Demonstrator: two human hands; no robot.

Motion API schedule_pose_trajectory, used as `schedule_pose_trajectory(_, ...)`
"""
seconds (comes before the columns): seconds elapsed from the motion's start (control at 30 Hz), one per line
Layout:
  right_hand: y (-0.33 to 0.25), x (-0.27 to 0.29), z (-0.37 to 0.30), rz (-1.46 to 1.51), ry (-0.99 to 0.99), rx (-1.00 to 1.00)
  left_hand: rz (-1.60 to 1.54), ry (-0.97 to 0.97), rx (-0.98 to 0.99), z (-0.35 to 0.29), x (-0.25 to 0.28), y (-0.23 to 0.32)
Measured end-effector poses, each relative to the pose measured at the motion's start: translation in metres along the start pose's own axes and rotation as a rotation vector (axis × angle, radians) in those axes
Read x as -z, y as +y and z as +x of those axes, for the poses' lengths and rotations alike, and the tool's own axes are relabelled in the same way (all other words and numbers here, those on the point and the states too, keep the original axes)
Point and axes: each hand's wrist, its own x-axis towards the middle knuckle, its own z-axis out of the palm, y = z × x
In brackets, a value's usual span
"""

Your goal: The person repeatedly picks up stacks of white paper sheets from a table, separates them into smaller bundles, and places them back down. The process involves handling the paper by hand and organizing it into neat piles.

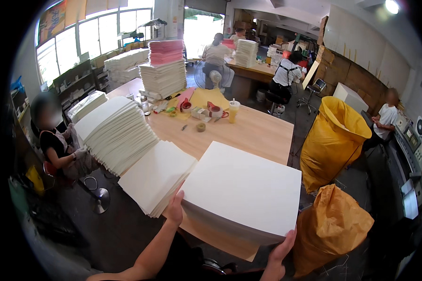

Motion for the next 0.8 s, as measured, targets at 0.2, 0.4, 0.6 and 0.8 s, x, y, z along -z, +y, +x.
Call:
schedule_pose_trajectory(0.2, 0.004, -0.004, -0.005, 0.085, 0.024, -0.026, -0.007, 0.028, -0.055, -0.001, 0.002, -0.014)
schedule_pose_trajectory(0.4, 0.007, 0.002, -0.003, 0.087, -0.006, -0.007, 0.098, -0.046, -0.017, 0.002, 0.009, -0.014)
schedule_pose_trajectory(0.6, 0.026, 0.01, -0.001, -0.106, 0.112, 0.008, 0.046, -0.017, -0.188, 0.017, 0.006, 0.021)
schedule_pose_trajectory(0.8, -0.008, -0.012, -0.003, -0.045, -0.004, 0.037, 0.404, -0.713, -0.615, 0.02, -0.111, 0.092)
